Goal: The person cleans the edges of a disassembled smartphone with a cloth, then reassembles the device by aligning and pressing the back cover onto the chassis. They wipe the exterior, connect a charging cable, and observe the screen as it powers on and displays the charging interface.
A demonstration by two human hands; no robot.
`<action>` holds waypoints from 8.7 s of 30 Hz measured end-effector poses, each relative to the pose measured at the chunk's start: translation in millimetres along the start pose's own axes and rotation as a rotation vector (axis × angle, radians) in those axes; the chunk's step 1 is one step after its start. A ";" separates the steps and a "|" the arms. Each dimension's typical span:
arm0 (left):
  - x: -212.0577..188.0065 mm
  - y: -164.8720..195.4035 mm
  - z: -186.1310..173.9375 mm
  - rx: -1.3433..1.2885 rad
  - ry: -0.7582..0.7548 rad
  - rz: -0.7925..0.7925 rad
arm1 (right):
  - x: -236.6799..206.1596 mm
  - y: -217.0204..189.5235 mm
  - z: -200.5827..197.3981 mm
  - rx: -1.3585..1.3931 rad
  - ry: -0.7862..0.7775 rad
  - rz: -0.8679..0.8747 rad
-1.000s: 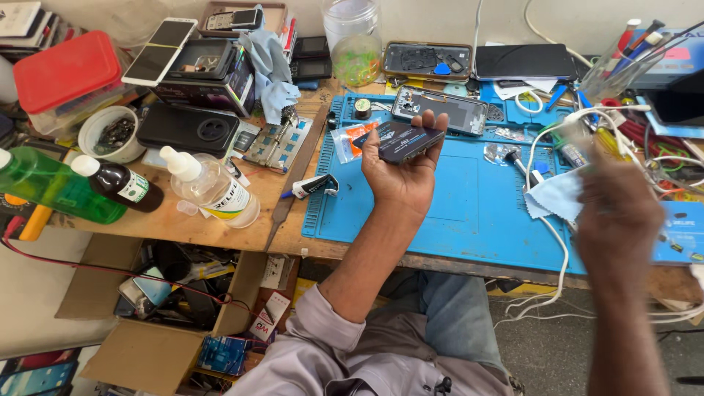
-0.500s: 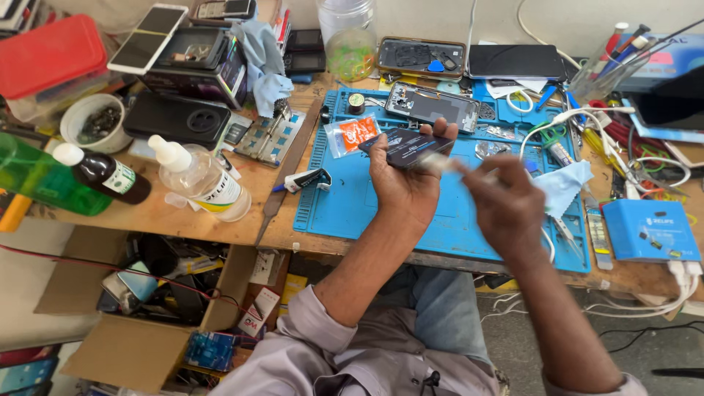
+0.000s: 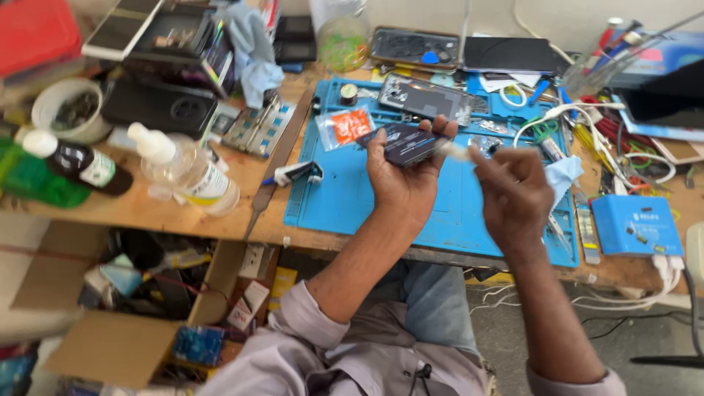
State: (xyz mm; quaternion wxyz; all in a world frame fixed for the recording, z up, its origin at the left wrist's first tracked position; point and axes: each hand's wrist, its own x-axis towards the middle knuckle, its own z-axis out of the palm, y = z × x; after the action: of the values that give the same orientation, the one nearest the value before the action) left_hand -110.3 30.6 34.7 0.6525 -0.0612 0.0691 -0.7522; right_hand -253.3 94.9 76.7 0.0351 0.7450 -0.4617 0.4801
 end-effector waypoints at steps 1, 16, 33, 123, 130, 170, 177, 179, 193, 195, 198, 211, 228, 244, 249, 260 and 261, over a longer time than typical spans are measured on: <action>0.1 -0.5 0.9 -0.055 -0.031 0.009 | -1.0 -1.1 1.2 -0.023 -0.028 -0.086; -4.2 1.6 6.2 -0.067 -0.059 0.021 | -2.8 5.1 1.2 -0.072 0.045 -0.044; -9.7 -0.4 13.9 -0.029 -0.046 -0.046 | -7.2 -1.8 15.9 -0.004 0.023 -0.167; -20.4 -4.2 1.6 0.236 0.045 0.067 | -27.2 6.7 -15.6 -0.248 -0.163 -0.325; -26.7 30.1 17.0 0.298 -0.214 -0.003 | -32.8 70.5 -45.2 -0.315 -0.040 0.031; 52.7 58.3 4.7 0.751 -0.368 -0.248 | 42.2 60.1 -65.0 0.170 0.205 0.135; 53.3 52.3 -5.2 0.747 -0.286 -0.386 | 66.4 77.4 -59.9 0.111 0.018 0.298; 53.4 52.2 -7.6 0.720 -0.269 -0.422 | 70.4 84.7 -58.3 -0.081 -0.218 0.514; 43.1 54.5 1.3 0.801 -0.263 -0.309 | 6.9 79.6 -43.1 -0.608 -0.471 0.445; 45.4 55.7 0.5 0.795 -0.267 -0.290 | 14.7 83.6 -49.6 -0.594 -0.456 0.450; 47.9 52.5 -2.0 0.795 -0.252 -0.307 | 24.1 80.3 -56.3 -0.483 -0.406 0.427; 31.0 40.1 3.0 1.037 -0.417 -0.466 | -16.6 26.2 46.5 0.912 -0.109 0.877; 33.8 27.0 -30.9 1.149 -0.399 -0.241 | -59.0 22.9 23.4 0.721 0.010 0.818; 44.5 151.1 112.8 2.702 -0.736 0.495 | -61.5 23.8 19.8 0.911 0.268 0.679; 52.4 186.0 75.9 3.176 -0.479 0.270 | -64.6 22.3 25.2 0.764 0.284 0.695; 61.3 192.8 65.3 3.212 -0.341 0.058 | -62.3 21.7 28.6 0.822 0.223 0.638; 63.3 193.5 65.9 3.231 -0.341 0.047 | -62.6 21.9 28.6 0.820 0.220 0.638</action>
State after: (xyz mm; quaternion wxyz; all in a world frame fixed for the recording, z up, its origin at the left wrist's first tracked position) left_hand 81.0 -60.5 64.0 -0.0436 -0.5733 0.8181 0.0121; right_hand -256.7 109.1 6.0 -0.3587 0.4654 -0.4332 0.6834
